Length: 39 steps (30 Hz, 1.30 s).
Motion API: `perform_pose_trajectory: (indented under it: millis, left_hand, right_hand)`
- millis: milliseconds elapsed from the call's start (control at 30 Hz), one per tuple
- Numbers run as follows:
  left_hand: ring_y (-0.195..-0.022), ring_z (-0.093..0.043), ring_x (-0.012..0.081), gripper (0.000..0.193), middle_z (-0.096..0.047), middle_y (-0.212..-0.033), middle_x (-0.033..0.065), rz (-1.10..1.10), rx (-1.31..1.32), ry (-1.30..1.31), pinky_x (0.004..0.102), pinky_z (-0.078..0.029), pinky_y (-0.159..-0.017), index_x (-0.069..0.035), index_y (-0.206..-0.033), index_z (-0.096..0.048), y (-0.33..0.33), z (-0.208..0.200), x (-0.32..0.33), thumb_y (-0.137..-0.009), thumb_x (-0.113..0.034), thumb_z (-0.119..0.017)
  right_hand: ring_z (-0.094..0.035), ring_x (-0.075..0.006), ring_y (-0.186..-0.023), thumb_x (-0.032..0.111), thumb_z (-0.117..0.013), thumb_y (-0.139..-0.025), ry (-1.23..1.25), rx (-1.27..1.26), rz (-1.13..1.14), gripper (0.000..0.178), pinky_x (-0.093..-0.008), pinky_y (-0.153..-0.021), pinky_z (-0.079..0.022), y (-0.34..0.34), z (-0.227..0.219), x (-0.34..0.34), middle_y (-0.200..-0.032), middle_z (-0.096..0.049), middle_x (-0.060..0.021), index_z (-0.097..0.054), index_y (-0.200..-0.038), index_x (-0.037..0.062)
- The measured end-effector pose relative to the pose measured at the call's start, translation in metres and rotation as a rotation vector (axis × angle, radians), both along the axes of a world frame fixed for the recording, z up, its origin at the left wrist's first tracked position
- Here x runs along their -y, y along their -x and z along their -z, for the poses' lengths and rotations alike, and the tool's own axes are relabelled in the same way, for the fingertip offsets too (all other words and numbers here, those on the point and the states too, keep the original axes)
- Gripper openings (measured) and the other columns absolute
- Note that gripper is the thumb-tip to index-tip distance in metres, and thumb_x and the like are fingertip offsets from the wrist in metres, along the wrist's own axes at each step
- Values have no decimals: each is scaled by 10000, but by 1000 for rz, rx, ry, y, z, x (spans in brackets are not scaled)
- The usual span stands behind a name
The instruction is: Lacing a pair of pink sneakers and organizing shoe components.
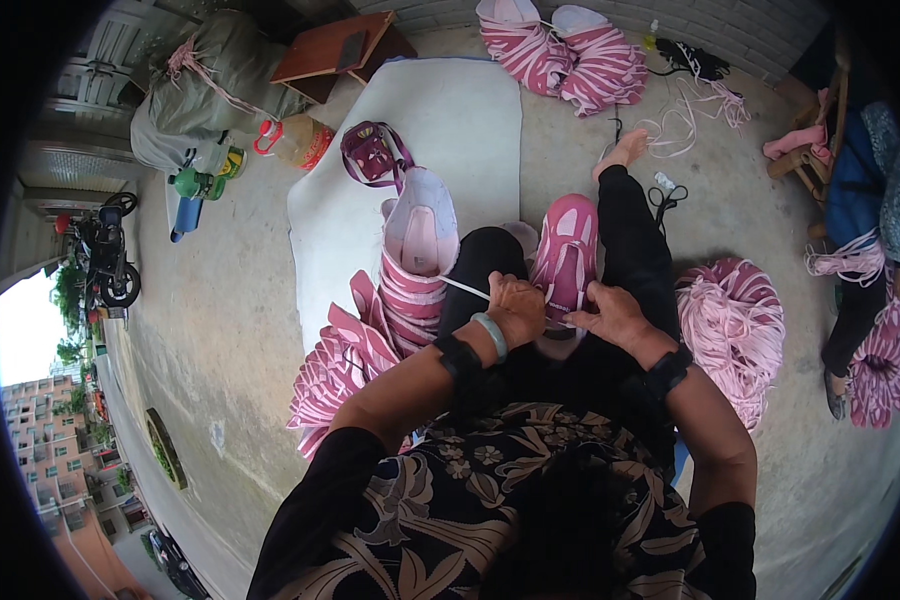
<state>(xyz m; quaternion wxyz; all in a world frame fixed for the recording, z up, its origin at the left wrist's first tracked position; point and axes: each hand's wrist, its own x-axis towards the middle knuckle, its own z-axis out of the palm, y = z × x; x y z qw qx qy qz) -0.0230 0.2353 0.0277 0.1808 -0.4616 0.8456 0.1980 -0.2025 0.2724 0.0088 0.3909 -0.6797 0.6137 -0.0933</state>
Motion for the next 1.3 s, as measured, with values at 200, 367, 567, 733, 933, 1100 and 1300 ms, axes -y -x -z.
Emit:
perform_pose_trajectory:
  millis: [200, 367, 567, 733, 933, 1100, 1300]
  left_hand:
    - [-831, -572, 251, 274, -609, -824, 106, 94, 10, -36, 439, -290, -804, -117, -843, -620, -9, -5, 2, -770, -351, -497]
    - [-644, -596, 309, 279, -589, -649, 148, -142, -453, -240, 365, -466, -576, 1, -754, -551, -10, 4, 23, -730, -275, -581]
    - [-748, -569, 383, 227, -577, -726, 230, -85, -349, -82, 453, -454, -705, 34, -770, -503, -9, 24, 11, -712, -184, -516]
    - [-518, -603, 282, 85, -548, -582, 191, -158, -522, -82, 347, -475, -446, 34, -729, -455, -24, 45, 0, -756, -45, -440]
    - [-540, -618, 256, 82, -552, -613, 163, -253, -594, -228, 327, -497, -448, 45, -757, -438, -31, 48, -3, -779, -33, -428]
    - [-492, -575, 134, 72, -530, -582, 53, -325, -428, -723, 230, -465, -421, 18, -753, -541, -13, 0, 20, -746, -2, -473]
    - [-551, -540, 112, 80, -576, -699, 74, -27, -1119, -394, 208, -438, -510, 19, -849, -576, 41, -126, 34, -785, -5, -533]
  right_hand:
    - [-496, -132, -453, 148, -628, -757, -1, 572, 309, 158, -280, -443, -406, 25, 4, -13, -562, -498, -90, -544, -716, 21]
    - [-499, -176, -505, 36, -627, -715, 308, 323, 529, 103, -284, -491, -411, 60, 0, -37, -576, -496, -88, -523, -714, 36]
    - [-562, -233, -557, 216, -633, -736, 336, 26, 171, 190, -321, -519, -434, 25, -12, -27, -609, -539, -124, -555, -694, 47]
    - [-596, -297, -658, 375, -583, -713, 181, -160, -156, 382, -388, -620, -468, 0, -16, -16, -624, -583, -152, -578, -681, -5]
    - [-594, -305, -634, 206, -505, -724, 190, -197, -212, 203, -379, -612, -471, -12, -18, -2, -629, -584, -144, -570, -680, 19]
    - [-589, -306, -648, 137, -514, -693, 338, 123, 114, 98, -383, -585, -463, 21, 7, -13, -647, -580, -145, -567, -662, 60]
    - [-491, -93, -575, 29, -556, -752, 217, 406, 945, 38, -239, -554, -418, 140, 87, -57, -598, -532, -34, -587, -773, 31]
